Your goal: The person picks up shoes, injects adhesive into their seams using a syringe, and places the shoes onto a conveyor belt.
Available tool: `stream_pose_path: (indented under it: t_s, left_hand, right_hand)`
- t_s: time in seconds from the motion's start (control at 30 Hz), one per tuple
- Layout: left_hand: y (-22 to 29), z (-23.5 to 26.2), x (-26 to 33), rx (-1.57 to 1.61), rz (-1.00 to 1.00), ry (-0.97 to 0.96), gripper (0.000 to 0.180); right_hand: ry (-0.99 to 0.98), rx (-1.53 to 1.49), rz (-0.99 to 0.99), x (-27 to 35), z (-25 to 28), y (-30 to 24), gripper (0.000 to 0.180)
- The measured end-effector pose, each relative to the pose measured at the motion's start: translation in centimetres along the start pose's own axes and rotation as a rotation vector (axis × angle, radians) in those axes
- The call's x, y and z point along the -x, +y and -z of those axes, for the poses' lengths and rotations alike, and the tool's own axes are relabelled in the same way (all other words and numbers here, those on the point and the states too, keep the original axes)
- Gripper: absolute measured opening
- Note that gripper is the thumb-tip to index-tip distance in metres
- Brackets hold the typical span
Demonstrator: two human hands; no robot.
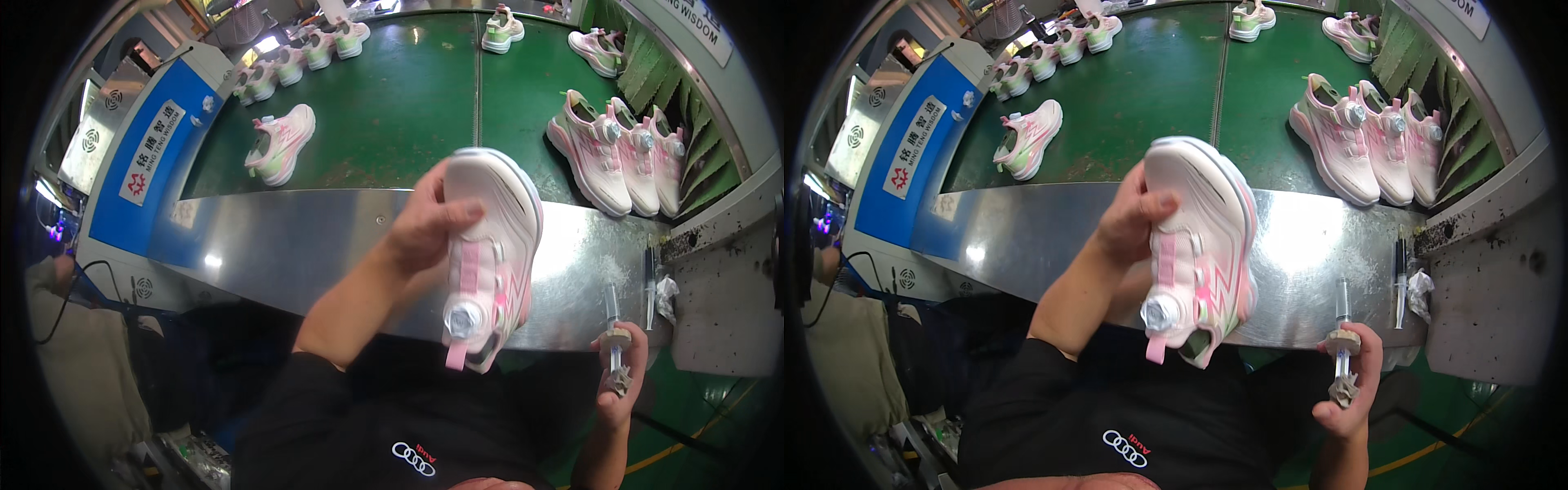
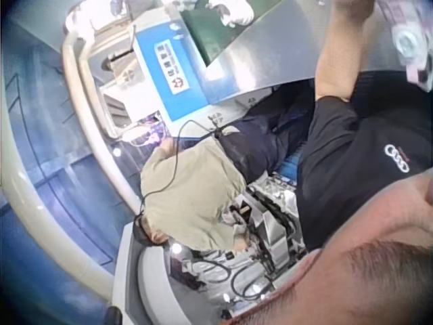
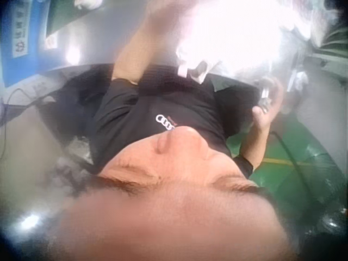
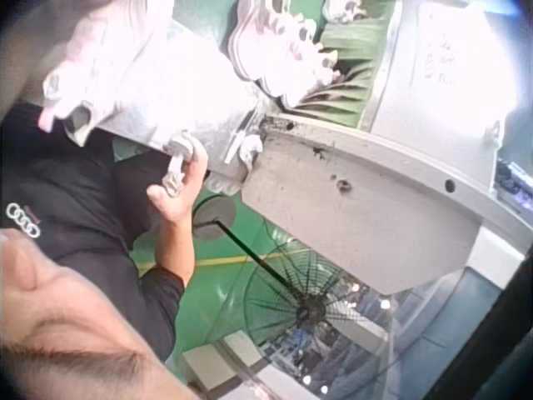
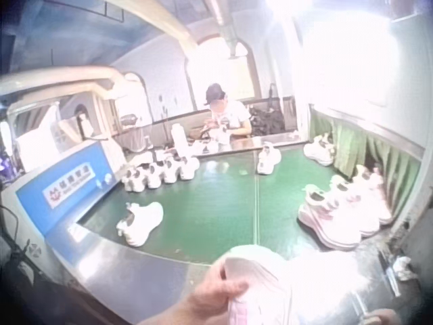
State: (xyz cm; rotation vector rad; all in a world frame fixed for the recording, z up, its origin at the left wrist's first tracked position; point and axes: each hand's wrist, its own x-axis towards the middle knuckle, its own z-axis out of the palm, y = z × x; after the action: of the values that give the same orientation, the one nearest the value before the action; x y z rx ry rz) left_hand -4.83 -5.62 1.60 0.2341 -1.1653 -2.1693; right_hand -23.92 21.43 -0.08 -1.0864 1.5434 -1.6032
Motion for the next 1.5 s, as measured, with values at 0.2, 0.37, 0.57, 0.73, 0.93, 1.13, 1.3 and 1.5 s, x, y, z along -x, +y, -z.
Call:
stream_pose_path:
  t_s: [0.2,0.37,0.57,0.73,0.93,1.13,1.3,1.5]
  left_hand:
    - [-0.6,0.5,1.9,0.080,0.052,-0.033,0.065]
    - [-1.4,0.6,2.6,-0.087,-0.098,-0.077,0.070]
    - [-1.7,0.6,3.3,-0.044,-0.109,-0.197,0.070]
    - [-1.2,0.2,3.5,-0.082,-0.151,-0.236,0.069]
    - [-0.6,-0.1,3.7,-0.151,-0.120,-0.280,0.068]
    - [-0.7,-0.3,3.9,-0.142,-0.123,-0.251,0.068]
    - [-1.0,-0.2,3.5,-0.026,-0.128,-0.237,0.067]
    - [-1.1,0.6,3.3,-0.102,-0.145,-0.183,0.071]
  right_hand:
    - [-0.198,-0.390,0.120,-2.1,-2.3,-3.2,0.104]
    - [-0.391,-0.631,0.162,-4.0,-4.6,-5.7,0.084]
    - [-0.462,-0.771,0.120,-4.2,-6.7,-7.2,0.073]
    - [-0.502,-0.751,0.114,-4.5,-7.3,-7.2,0.072]
    - [-0.512,-0.775,0.099,-4.7,-7.6,-7.0,0.074]
    - [-0.497,-0.798,0.055,-4.8,-7.8,-7.2,0.067]
    - [-0.463,-0.807,0.105,-4.3,-7.3,-6.6,0.076]
    - [-0.419,-0.815,0.114,-4.2,-7.3,-5.9,0.078]
